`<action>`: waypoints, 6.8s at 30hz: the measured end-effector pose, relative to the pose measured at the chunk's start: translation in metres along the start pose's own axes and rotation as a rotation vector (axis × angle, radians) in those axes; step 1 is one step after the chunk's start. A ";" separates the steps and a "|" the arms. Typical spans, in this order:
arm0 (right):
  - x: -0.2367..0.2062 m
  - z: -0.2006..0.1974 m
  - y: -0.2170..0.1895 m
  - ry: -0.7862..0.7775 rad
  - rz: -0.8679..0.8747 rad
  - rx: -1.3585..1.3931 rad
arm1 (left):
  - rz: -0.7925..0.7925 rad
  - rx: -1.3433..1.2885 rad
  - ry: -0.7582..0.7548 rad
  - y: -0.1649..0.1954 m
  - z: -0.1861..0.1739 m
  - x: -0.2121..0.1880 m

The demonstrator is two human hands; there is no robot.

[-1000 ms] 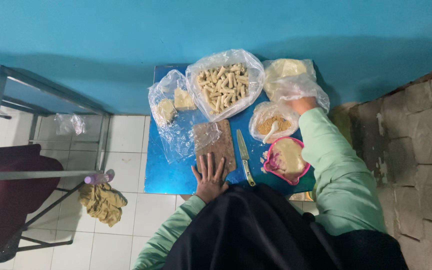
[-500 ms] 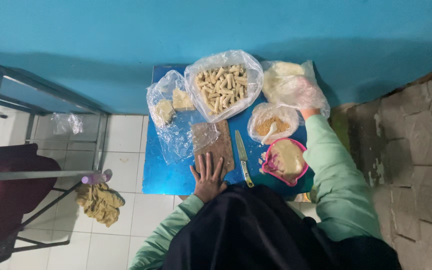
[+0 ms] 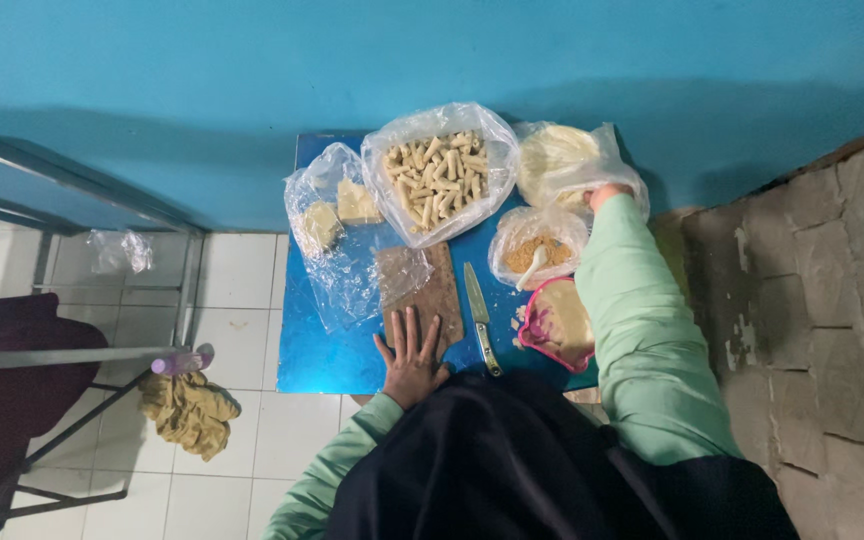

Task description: The person shapes pieces of soft dough by hand, stretching and flattening them over a round dough base on a small wooden board. They then use a knife to cut the flattened dough, set pieces aside, and continue shaping additional dough pieces on the board.

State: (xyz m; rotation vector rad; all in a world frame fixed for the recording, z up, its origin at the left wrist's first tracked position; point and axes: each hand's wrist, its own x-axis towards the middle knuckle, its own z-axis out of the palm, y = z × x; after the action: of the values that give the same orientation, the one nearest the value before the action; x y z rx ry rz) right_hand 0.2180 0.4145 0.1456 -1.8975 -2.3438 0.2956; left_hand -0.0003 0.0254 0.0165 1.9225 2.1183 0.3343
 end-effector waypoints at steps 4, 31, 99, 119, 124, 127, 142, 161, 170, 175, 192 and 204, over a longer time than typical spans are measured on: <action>-0.011 -0.005 -0.007 -0.019 0.117 0.321 | -0.013 -0.014 -0.004 -0.001 0.004 0.000; -0.006 -0.032 -0.020 -0.249 -0.350 -0.120 | -0.002 -0.021 0.042 0.005 -0.002 0.010; -0.173 -0.049 -0.048 -0.212 -0.067 1.312 | 0.030 -0.146 0.000 -0.098 -0.093 0.010; -0.224 0.131 -0.155 -0.036 -0.811 0.131 | -0.700 -2.323 0.517 -0.044 -0.047 0.006; -0.251 0.138 -0.133 -0.061 -0.742 0.104 | -0.688 -2.327 0.440 -0.042 -0.040 -0.003; -0.255 0.131 -0.133 -0.018 -0.682 0.116 | -0.672 -2.285 0.440 -0.038 -0.046 -0.008; -0.268 -0.007 -0.164 -0.037 -0.848 0.717 | -0.457 -2.444 0.028 0.023 -0.096 0.008; -0.263 0.016 -0.121 -0.501 -0.458 1.056 | -0.071 -2.425 -0.043 0.037 -0.106 -0.002; -0.264 0.018 -0.122 -0.517 -0.350 0.983 | -0.218 -2.219 -0.139 0.042 -0.101 -0.004; -0.262 0.002 -0.128 -0.541 -0.286 1.101 | -0.083 -2.377 -0.107 0.039 -0.105 -0.005; -0.239 -0.026 -0.133 -0.421 -0.158 1.339 | -0.045 -2.703 -0.225 0.029 -0.122 -0.020; -0.244 -0.055 -0.144 0.206 -0.620 0.618 | -0.227 -2.272 -0.200 0.041 -0.125 -0.013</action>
State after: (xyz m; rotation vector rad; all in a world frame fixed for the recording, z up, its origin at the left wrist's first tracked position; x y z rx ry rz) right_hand 0.1434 0.1516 0.2396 -0.8440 -2.2042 0.6227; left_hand -0.0037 0.0172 0.1482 0.2174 0.5442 1.4180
